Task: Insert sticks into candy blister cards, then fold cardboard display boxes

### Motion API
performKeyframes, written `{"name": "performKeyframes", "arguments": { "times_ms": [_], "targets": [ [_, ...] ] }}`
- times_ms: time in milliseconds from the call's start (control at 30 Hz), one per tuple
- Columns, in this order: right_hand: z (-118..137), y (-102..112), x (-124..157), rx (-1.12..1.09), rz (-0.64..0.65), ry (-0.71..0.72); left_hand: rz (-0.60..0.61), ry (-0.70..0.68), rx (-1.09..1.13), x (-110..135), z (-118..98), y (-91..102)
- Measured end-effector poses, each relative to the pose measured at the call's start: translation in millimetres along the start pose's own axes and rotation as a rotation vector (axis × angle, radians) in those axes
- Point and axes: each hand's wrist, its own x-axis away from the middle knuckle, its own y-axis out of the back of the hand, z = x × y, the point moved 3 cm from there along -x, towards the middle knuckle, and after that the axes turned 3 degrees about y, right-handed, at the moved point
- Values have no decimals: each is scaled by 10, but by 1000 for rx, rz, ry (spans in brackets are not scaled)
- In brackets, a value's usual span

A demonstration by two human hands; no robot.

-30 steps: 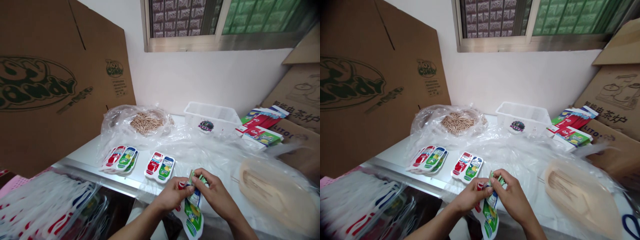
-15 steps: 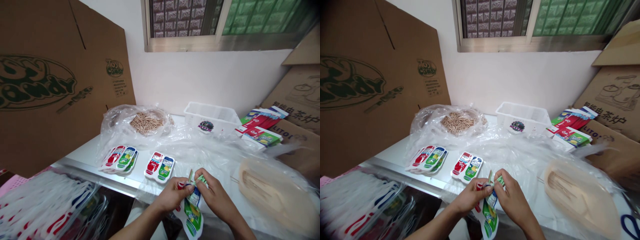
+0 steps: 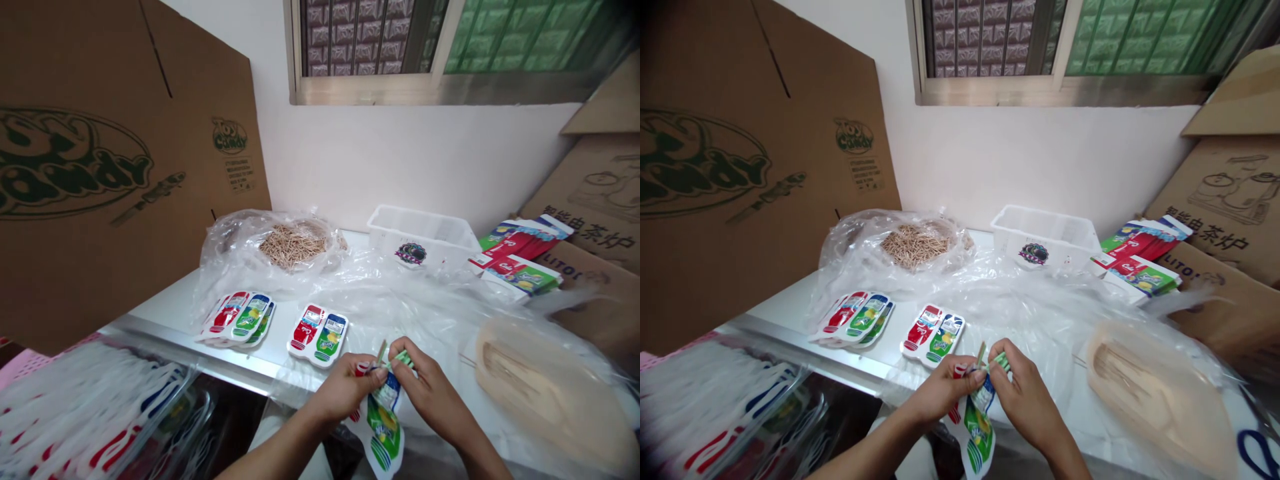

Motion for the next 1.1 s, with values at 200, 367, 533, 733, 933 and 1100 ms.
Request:
{"name": "performKeyframes", "arguments": {
  "times_ms": [200, 367, 533, 733, 933, 1100],
  "targets": [
    [-6, 20, 11, -15, 5, -15, -4, 15, 13, -14, 18, -8],
    [-15, 33, 5, -28, 15, -7, 1, 18, -25, -29, 25, 2],
    [-43, 49, -21, 4, 18, 2, -5, 13, -115, -50, 39, 48],
    [28, 119, -98, -32, -93, 88, -46, 28, -340, -62, -18, 60],
    [22, 117, -145, -21, -108, 79, -27, -29, -429, -86, -56, 69],
    [0, 112, -197, 33, -103, 86, -66, -36, -511, -88, -106, 120]
  ]
}}
